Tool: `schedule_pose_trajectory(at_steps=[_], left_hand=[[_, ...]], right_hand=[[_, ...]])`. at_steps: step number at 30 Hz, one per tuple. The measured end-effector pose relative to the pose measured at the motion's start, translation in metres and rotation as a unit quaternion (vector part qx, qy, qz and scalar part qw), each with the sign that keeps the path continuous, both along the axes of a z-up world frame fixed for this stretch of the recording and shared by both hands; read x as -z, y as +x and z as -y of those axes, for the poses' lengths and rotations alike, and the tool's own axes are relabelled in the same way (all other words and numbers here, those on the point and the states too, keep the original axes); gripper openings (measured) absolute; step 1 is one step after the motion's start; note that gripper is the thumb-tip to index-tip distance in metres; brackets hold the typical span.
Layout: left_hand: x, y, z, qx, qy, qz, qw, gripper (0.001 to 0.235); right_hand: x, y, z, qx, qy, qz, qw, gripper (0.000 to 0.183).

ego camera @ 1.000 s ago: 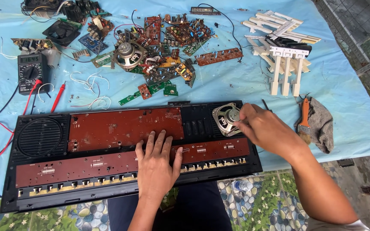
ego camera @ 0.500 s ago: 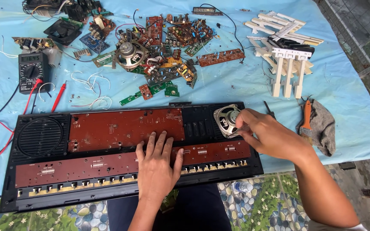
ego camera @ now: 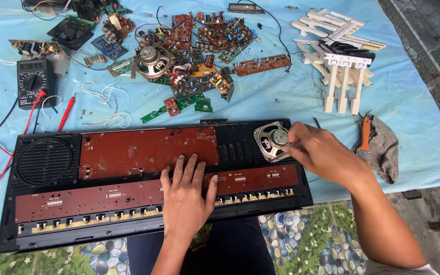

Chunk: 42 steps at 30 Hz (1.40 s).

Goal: The person is repairing an electronic device, likely a keyboard, by using a multimeter to test a speaker and a screwdriver to remove screws. They handle various electronic components and tools on a blue-covered table.

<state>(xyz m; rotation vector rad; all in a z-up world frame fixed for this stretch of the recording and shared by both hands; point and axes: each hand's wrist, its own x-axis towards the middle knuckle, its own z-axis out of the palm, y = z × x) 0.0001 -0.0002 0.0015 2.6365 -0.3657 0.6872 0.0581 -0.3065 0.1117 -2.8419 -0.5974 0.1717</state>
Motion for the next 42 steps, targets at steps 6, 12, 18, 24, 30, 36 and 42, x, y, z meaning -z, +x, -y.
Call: schedule_pose_trajectory(at_steps=[6, 12, 18, 24, 30, 36, 42], left_hand=[[0.0, 0.0, 0.0, -0.004, 0.004, 0.004, 1.0, 0.046], [0.0, 0.0, 0.0, -0.002, 0.009, 0.001, 1.0, 0.046], [-0.002, -0.001, 0.0, 0.002, 0.003, -0.001, 1.0, 0.047], [-0.001, 0.0, 0.0, 0.001, 0.002, -0.003, 1.0, 0.046], [-0.004, -0.001, 0.0, -0.002, 0.002, 0.004, 1.0, 0.044], [-0.008, -0.002, 0.001, 0.003, -0.01, -0.023, 1.0, 0.042], [-0.009, -0.002, 0.001, 0.003, -0.007, -0.02, 1.0, 0.041]], right_hand=[[-0.009, -0.005, -0.004, -0.011, 0.021, -0.069, 0.997, 0.016], [-0.011, -0.004, -0.007, 0.0, 0.029, -0.038, 0.999, 0.017], [-0.014, -0.008, -0.004, 0.037, 0.082, -0.02, 0.996, 0.015], [-0.023, -0.018, -0.008, 0.156, 0.157, 0.015, 0.975, 0.02], [0.009, -0.009, 0.017, 0.106, 0.308, 0.086, 0.941, 0.014], [0.026, -0.001, -0.018, 0.018, 0.17, 0.065, 0.983, 0.015], [0.029, 0.004, -0.041, 0.125, -0.021, -0.063, 0.99, 0.018]])
